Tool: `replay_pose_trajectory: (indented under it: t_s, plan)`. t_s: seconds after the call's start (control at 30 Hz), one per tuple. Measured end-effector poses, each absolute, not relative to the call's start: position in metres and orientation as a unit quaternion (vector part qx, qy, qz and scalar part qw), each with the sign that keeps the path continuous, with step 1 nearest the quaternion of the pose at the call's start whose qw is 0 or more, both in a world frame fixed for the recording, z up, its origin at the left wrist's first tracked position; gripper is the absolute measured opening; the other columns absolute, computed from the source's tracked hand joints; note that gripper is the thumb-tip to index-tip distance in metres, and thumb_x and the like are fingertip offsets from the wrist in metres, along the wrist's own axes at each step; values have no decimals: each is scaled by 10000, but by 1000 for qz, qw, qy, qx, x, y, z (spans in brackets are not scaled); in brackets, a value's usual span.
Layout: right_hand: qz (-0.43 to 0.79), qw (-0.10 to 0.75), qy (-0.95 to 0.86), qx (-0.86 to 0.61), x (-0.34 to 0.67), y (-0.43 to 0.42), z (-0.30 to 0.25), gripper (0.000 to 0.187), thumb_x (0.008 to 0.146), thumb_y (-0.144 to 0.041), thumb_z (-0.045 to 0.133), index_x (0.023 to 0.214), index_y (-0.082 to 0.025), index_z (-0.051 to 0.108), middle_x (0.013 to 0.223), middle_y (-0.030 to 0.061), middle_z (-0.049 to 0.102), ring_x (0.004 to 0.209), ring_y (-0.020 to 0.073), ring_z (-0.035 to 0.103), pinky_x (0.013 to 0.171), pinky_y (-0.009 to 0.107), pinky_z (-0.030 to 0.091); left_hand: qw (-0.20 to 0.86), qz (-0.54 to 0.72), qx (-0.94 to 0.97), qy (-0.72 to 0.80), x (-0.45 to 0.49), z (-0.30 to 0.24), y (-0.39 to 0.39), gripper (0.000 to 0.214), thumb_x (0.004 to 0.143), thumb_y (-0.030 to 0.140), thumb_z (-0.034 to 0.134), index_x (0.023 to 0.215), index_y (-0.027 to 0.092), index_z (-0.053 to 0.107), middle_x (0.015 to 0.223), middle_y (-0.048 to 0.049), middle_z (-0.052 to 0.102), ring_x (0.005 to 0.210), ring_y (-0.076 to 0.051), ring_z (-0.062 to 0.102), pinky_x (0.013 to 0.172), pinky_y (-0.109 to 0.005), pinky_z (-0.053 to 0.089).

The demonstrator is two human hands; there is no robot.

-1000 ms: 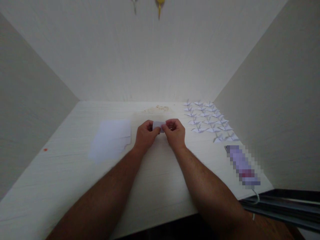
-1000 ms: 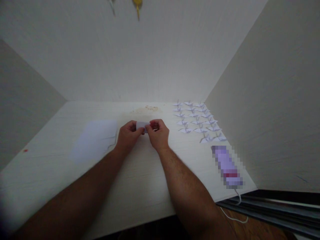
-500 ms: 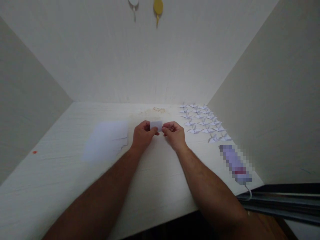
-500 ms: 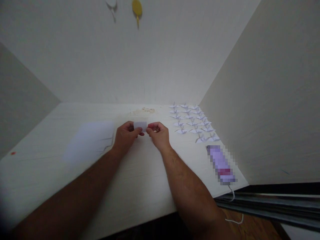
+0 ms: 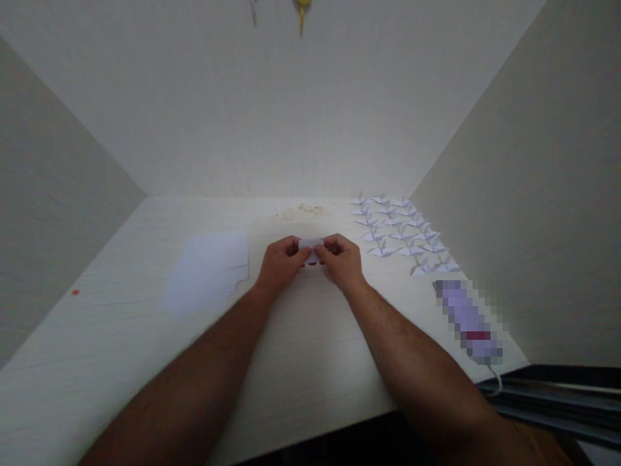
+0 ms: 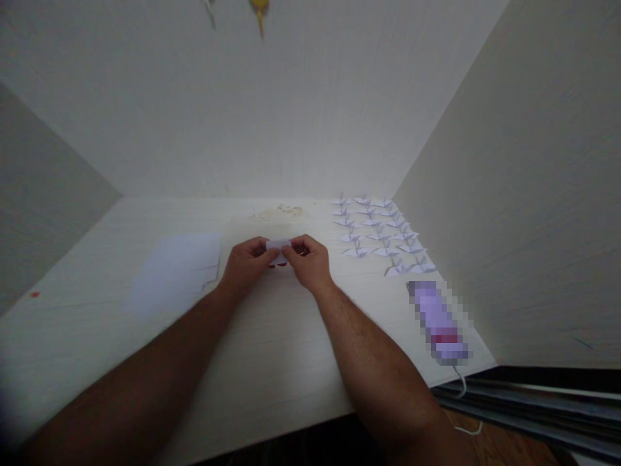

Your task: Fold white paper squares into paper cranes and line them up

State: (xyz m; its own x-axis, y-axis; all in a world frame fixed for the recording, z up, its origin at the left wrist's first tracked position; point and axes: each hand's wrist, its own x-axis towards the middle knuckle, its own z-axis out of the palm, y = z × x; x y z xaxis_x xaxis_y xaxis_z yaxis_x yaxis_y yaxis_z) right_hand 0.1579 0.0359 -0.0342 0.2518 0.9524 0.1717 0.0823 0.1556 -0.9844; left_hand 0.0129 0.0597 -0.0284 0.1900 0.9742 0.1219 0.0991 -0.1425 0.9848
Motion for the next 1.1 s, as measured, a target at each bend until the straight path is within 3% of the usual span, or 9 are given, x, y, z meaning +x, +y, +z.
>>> replay_pose_trajectory:
  t_s: [0.13, 0.43, 0.63, 0.83, 1.1]
  plan:
    - [366, 585, -471, -549, 159, 36, -36, 228, 656, -379, 736, 678, -193, 606, 532, -61, 534, 484, 86, 471, 464, 220, 402, 446, 482, 589, 471, 12, -26, 60, 154, 751, 277, 659, 645, 167, 640, 541, 39, 574, 510, -91, 519, 511, -207, 408]
    - [360, 594, -479, -537, 160, 35, -35, 195, 668, -365, 743, 724, -191, 675, 561, -55, 549, 501, 76, 445, 476, 211, 375, 470, 467, 578, 477, 12, -17, 56, 151, 725, 255, 650, 608, 160, 638, 514, 28, 570, 499, -97, 508, 516, -218, 405]
    - [364, 588, -495, -526, 162, 34, -40, 171, 688, -339, 754, 789, -203, 736, 581, -43, 596, 514, 86, 482, 487, 219, 379, 477, 469, 575, 471, 10, -18, 57, 153, 724, 229, 619, 592, 156, 644, 500, 16, 570, 488, -107, 517, 505, -229, 404]
    - [343, 586, -533, -505, 164, 31, -42, 155, 721, -310, 739, 853, -239, 780, 784, 6, 737, 668, 130, 630, 632, 261, 507, 483, 470, 570, 469, 9, -21, 60, 192, 721, 231, 604, 540, 165, 605, 478, 13, 565, 474, -108, 512, 496, -230, 399]
    - [338, 578, -569, -476, 163, 27, -40, 157, 763, -281, 702, 892, -261, 789, 814, 3, 764, 692, 138, 676, 650, 266, 541, 526, 498, 526, 445, 9, -25, 63, 175, 693, 229, 614, 530, 170, 591, 462, 23, 531, 443, -104, 480, 455, -232, 378]
